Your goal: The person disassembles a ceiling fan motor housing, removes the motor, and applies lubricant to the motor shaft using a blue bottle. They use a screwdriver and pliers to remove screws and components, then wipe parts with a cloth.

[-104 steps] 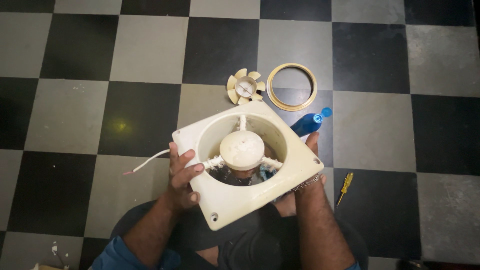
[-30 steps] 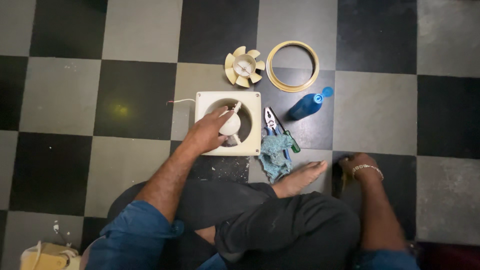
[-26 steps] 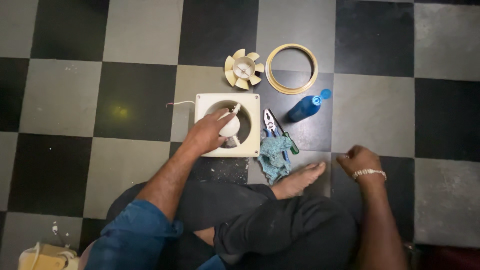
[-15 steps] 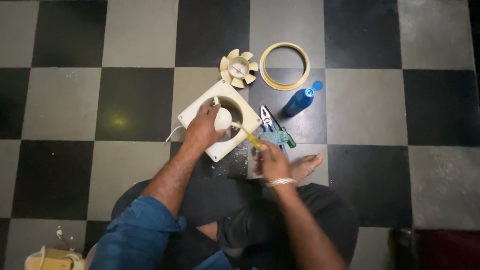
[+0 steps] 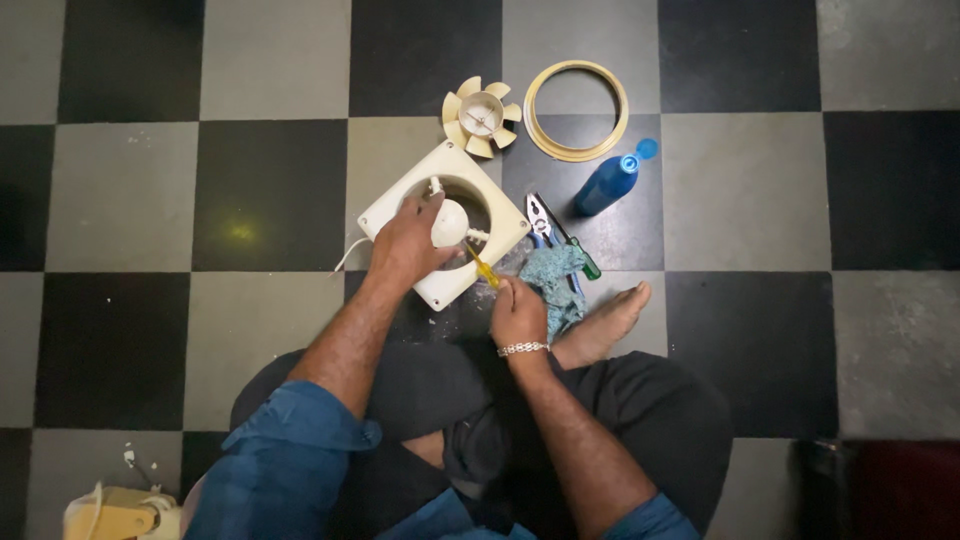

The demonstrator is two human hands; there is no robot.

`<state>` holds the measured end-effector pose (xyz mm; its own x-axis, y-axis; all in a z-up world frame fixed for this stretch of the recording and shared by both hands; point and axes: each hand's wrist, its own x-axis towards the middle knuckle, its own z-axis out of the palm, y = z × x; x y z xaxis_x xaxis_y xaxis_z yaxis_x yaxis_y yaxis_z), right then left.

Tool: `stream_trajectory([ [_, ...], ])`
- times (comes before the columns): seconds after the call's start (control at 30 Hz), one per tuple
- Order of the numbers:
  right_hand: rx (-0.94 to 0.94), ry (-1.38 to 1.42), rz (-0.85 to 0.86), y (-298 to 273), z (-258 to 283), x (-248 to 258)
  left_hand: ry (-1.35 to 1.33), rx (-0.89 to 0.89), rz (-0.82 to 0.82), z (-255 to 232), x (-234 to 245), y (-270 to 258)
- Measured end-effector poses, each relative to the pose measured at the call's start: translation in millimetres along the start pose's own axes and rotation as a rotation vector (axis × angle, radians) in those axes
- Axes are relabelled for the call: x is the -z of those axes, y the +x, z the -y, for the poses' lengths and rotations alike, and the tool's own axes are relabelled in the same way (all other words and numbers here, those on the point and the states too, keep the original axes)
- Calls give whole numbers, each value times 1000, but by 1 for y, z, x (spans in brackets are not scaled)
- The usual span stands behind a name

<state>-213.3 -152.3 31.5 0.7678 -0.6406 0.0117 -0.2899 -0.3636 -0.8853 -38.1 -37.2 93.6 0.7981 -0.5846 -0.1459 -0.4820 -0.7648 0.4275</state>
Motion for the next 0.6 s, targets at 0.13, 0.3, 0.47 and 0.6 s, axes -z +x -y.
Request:
stream_trajectory([
  [0.13,-195,96,136,7,13,3,9,-4,16,1,-3,1],
  [0.3,91,-33,81,9,25,3,18,-46,-10,1,-8,0],
  [0.47,70,-9,91,9,25,2,25,-15,-11,2,-15,3],
  [0.6,125,102,113,8,26,0,25,-39,-43,4,-18,3],
])
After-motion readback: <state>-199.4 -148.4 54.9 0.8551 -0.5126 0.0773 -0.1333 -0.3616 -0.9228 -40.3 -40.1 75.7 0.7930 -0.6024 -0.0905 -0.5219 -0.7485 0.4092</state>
